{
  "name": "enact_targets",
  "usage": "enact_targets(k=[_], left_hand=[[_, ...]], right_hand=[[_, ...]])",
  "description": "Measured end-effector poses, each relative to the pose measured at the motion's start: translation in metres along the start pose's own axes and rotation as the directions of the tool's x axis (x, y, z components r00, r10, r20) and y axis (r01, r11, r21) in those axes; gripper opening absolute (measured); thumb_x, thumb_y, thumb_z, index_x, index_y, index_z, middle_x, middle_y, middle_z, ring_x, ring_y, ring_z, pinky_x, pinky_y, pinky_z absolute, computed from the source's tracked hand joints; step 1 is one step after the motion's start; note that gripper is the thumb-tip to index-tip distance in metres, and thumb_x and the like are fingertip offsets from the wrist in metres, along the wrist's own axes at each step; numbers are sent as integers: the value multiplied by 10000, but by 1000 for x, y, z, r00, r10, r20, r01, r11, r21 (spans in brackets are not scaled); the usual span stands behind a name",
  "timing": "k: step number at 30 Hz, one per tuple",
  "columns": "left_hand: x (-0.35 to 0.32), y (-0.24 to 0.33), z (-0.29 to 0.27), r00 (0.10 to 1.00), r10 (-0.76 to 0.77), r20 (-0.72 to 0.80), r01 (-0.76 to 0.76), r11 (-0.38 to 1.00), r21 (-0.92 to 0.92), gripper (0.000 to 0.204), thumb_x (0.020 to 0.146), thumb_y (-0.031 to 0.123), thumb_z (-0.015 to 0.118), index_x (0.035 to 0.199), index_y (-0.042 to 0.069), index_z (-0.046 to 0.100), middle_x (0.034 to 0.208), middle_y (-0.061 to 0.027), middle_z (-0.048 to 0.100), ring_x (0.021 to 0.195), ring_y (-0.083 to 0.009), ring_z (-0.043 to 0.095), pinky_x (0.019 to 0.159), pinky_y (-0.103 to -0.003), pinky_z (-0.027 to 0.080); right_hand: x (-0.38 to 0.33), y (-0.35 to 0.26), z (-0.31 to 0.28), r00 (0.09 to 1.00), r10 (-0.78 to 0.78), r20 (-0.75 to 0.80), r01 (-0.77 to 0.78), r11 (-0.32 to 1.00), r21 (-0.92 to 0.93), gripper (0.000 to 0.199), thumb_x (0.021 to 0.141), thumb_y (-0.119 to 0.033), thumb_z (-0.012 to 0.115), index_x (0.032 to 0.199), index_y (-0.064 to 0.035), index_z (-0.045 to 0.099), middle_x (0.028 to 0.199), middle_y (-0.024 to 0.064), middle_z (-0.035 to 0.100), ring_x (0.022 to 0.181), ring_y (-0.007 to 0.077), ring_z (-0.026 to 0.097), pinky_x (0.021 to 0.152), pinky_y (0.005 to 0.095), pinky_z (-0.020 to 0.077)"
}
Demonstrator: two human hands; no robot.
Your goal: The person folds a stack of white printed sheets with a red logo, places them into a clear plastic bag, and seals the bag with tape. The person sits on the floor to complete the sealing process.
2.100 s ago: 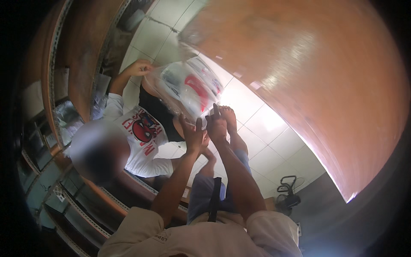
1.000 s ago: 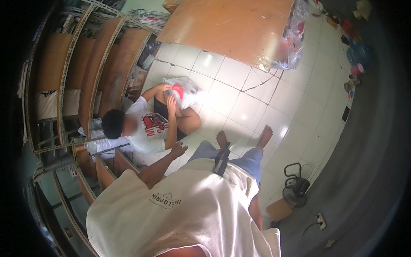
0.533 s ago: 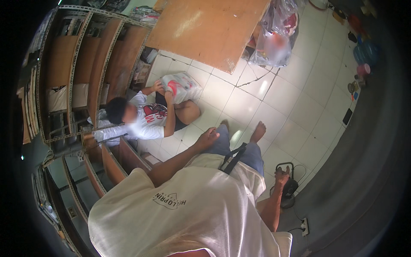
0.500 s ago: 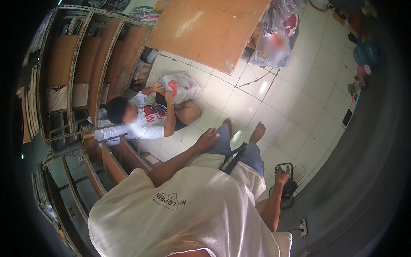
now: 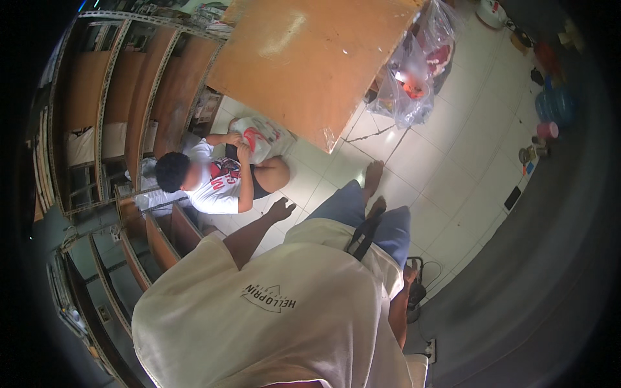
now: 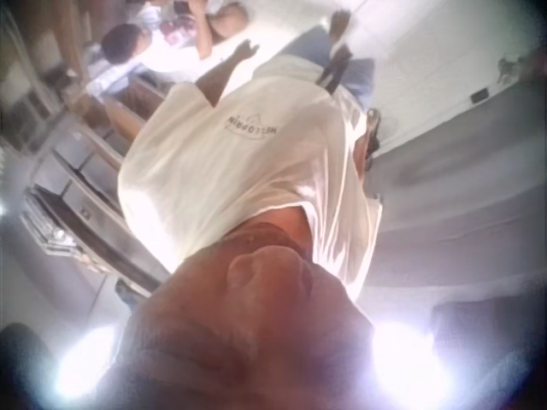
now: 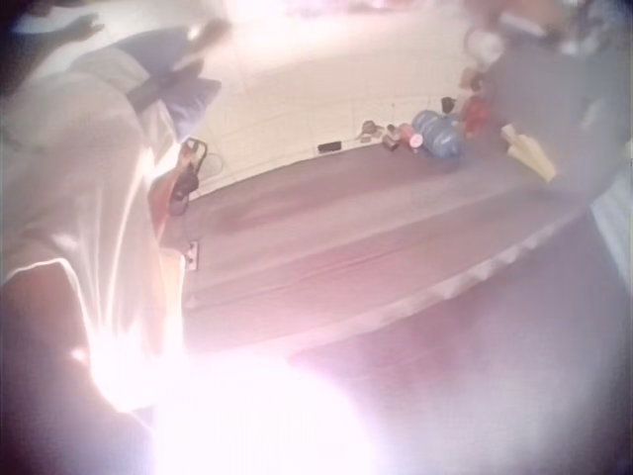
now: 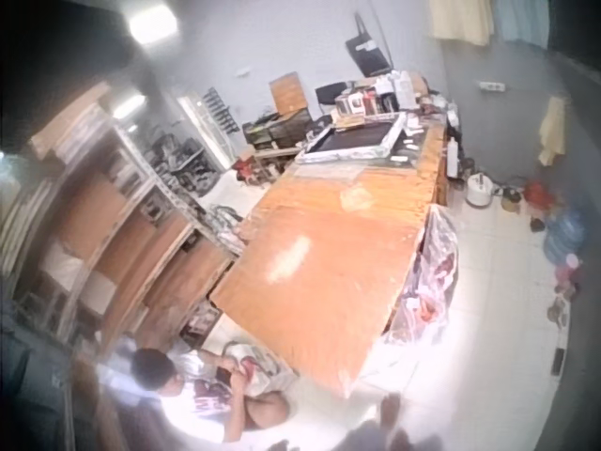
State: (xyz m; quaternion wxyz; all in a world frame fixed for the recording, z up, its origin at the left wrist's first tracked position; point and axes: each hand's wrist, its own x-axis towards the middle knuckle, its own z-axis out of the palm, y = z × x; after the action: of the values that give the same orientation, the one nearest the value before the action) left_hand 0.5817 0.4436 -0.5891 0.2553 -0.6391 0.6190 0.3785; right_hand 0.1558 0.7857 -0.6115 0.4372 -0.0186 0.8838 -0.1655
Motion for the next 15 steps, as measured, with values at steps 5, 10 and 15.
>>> enact_targets(k=[5, 10, 15], left_hand=[[25, 121, -28, 987, 84, -138, -113, 968, -222, 650, 920, 490, 585, 1328, -4, 482, 1247, -246, 604, 1123, -354, 616, 942, -418, 493], [10, 231, -39, 971, 160, -176, -223, 872, -437, 619, 943, 419, 580, 1379, 3, 439, 1280, -253, 584, 1063, -336, 657, 901, -399, 524], [-7, 282, -2, 958, -13, -287, -124, 884, -451, 636, 951, 450, 555, 1369, -15, 441, 1267, -274, 585, 1094, -361, 640, 921, -418, 513]], right_hand=[[42, -37, -40, 1000, 10, -25, -11, 999, -48, 507, 873, -234, 687, 1275, 38, 542, 1119, 201, 664, 1077, 328, 616, 920, 431, 481], [114, -47, -81, 993, -121, 10, 121, 984, -132, 543, 859, -268, 701, 1278, 46, 554, 1253, 230, 612, 1190, 355, 580, 1019, 438, 451], [211, -44, -147, 950, -291, 116, 308, 933, -185, 617, 868, -296, 662, 1381, -2, 486, 1299, 228, 578, 1179, 355, 573, 996, 409, 459]])
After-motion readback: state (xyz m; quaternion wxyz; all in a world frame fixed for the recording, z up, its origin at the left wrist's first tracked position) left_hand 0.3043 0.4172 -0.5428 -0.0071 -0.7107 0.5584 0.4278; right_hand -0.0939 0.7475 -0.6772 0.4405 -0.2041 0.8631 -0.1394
